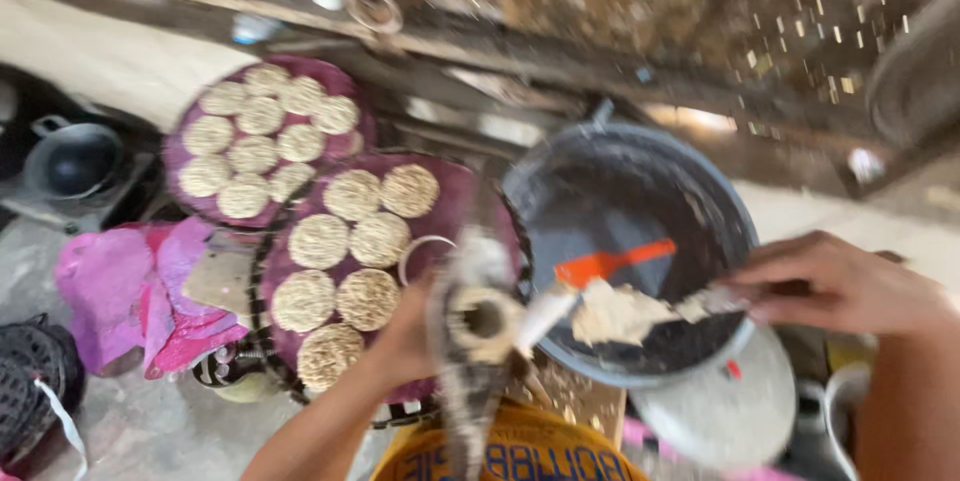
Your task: The person scoops dough from a large basin with a spatula into a wooden hand press, squeezes the press to extrude noodle-like dough onto a round tray, uses a ring mold to shape the discs, and arranges the formed discs across the tray.
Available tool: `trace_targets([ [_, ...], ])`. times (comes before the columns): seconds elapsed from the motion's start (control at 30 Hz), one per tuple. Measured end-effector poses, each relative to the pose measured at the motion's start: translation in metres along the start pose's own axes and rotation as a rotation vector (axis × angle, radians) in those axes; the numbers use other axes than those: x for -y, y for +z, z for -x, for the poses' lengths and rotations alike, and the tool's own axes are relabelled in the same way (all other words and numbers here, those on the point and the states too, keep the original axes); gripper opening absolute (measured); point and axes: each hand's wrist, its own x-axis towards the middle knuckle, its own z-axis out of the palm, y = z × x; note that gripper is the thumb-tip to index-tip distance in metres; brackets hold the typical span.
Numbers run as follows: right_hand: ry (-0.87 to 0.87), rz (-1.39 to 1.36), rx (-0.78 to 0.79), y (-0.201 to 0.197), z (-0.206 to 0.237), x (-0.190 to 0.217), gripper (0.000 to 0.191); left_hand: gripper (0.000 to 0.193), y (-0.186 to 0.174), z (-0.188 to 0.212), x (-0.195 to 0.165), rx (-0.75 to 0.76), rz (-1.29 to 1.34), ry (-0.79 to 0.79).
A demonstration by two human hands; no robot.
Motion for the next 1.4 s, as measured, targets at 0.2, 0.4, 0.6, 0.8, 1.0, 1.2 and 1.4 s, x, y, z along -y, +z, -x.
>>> trace_targets([
  [0.2,0.289,0.580,0.055,-0.042,-0.034,0.133,0.052,0.056,0.009,-0.028,-0.020,0.222,0.272,-0.369],
  [0.4,-0.021,1.176,-0.156,-0.004,-0.054,0.235,0.042,0.048,-0.006,-0.027,-0.027,0.146,0.282,-0.378],
  [0.6,-0.355,1.579,-0.304,0.090,-0.091,0.257,0.051,0.036,0.019,-0.019,-0.009,-0.045,0.244,-0.401],
  [0.8,-0.292,1.207,-0.636,0.074,-0.065,0.259,0.026,0.034,0.026,-0.009,0.016,-0.179,0.243,-0.409],
  [1.0,-0.064,1.177,-0.854,0.048,-0.036,0.247,0.015,0.038,0.023,-0.010,0.027,-0.004,0.227,-0.618],
  [1.2,-0.124,1.150,-0.713,0.064,-0.052,0.247,0.015,0.038,0.040,-0.013,0.010,-0.113,0.085,-0.302],
  [1.4,-0.344,1.259,-0.539,0.096,-0.086,0.241,0.026,0.034,0.043,-0.017,0.004,-0.104,0.156,-0.332],
])
